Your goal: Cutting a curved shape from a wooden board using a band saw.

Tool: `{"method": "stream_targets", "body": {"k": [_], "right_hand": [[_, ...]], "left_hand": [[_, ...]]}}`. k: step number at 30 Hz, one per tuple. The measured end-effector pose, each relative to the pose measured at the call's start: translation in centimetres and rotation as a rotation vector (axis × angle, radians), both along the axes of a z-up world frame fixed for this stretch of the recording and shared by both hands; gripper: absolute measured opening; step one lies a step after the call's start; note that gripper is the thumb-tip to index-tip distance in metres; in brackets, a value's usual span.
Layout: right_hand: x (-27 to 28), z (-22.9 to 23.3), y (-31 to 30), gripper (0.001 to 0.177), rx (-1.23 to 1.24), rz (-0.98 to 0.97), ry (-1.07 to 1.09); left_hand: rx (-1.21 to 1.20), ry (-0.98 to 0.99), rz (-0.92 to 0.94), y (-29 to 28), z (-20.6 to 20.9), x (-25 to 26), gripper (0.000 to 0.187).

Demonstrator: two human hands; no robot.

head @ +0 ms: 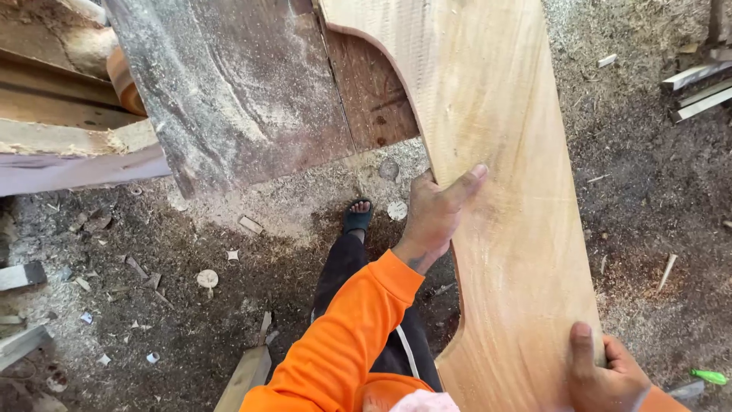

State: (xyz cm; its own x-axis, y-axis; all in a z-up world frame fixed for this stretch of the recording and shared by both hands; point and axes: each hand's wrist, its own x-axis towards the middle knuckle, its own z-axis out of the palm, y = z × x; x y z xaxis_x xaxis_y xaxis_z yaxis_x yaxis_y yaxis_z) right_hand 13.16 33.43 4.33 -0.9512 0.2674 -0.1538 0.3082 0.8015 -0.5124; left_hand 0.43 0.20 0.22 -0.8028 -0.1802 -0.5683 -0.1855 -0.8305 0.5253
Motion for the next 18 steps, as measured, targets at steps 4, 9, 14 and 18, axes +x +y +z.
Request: {"method": "stream_targets", "body": {"k": [4, 9, 14, 18], "right_hand": [[-0.1, -0.1, 0.0, 0.042, 0.013, -0.004, -0.014], [-0.1, 0.2, -0.4, 0.044, 0.022, -0.012, -0.017], [-0.1, 0.4, -0.8, 0.045, 0.002, -0.038, -0.015], [-0.3, 0.6, -1.2, 0.044, -0.013, -0.056, -0.029]], "left_hand": [[-0.011, -0.008, 0.015, -0.1, -0.2, -0.2, 0.032], [0.018, 0.009, 0.025, -0.1, -0.1, -0.3, 0.032], [0.028, 0.023, 0.038, -0.2, 0.1, -0.3, 0.033], [0.027, 0.022, 0.025, -0.5, 0.3, -0.3, 0.034]]}}
